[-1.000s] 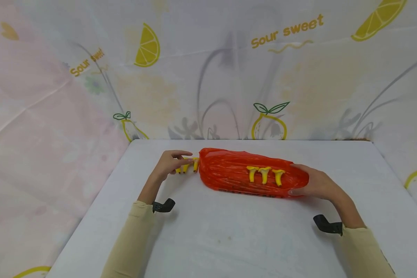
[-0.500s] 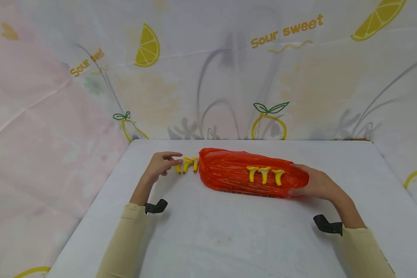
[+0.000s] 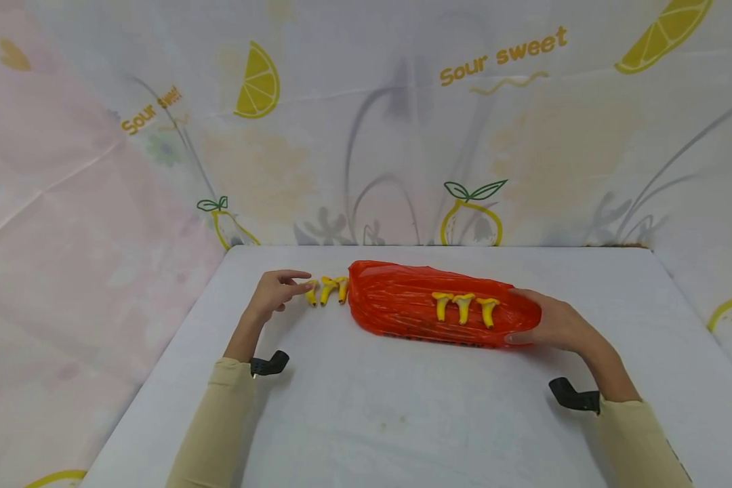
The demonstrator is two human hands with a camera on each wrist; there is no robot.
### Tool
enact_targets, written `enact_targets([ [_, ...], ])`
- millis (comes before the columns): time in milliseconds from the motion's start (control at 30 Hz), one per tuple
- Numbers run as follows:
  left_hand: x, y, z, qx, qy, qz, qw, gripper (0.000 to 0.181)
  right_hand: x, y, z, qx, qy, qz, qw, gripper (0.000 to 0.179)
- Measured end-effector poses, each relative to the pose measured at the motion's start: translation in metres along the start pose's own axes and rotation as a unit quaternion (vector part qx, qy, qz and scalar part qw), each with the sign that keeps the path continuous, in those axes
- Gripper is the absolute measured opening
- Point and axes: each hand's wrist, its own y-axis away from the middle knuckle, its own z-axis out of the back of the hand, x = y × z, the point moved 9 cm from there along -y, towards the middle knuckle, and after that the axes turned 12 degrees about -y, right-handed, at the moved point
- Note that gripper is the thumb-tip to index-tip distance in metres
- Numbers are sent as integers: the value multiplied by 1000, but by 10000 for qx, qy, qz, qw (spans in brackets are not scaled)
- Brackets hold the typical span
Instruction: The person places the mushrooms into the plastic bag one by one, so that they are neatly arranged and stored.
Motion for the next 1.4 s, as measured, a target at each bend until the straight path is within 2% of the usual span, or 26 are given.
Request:
enact_targets([
  [200, 8, -2, -3, 125, 76, 310, 9994, 33, -1, 0, 0, -34, 15, -28, 10000, 99],
  [367, 11, -6, -7, 201, 47, 366, 9991, 33, -1, -1, -1, -46, 29, 3, 10000, 98],
  [600, 12, -7, -5, -22, -199, 334, 9992, 30, 3, -1, 1, -30, 36, 142, 9999, 97],
  [833, 16, -8, -7, -178, -261, 436, 9985, 27, 3, -1, 1, -35, 76, 160, 9998, 97],
  [1167, 14, -7, -5, -362, -406, 283, 9981, 25, 4, 0, 1, -4, 59, 214, 9998, 96],
  [1400, 11, -7, -5, -378, -514, 230, 9977, 25, 4, 0, 1, -6, 44, 137, 9999, 97],
])
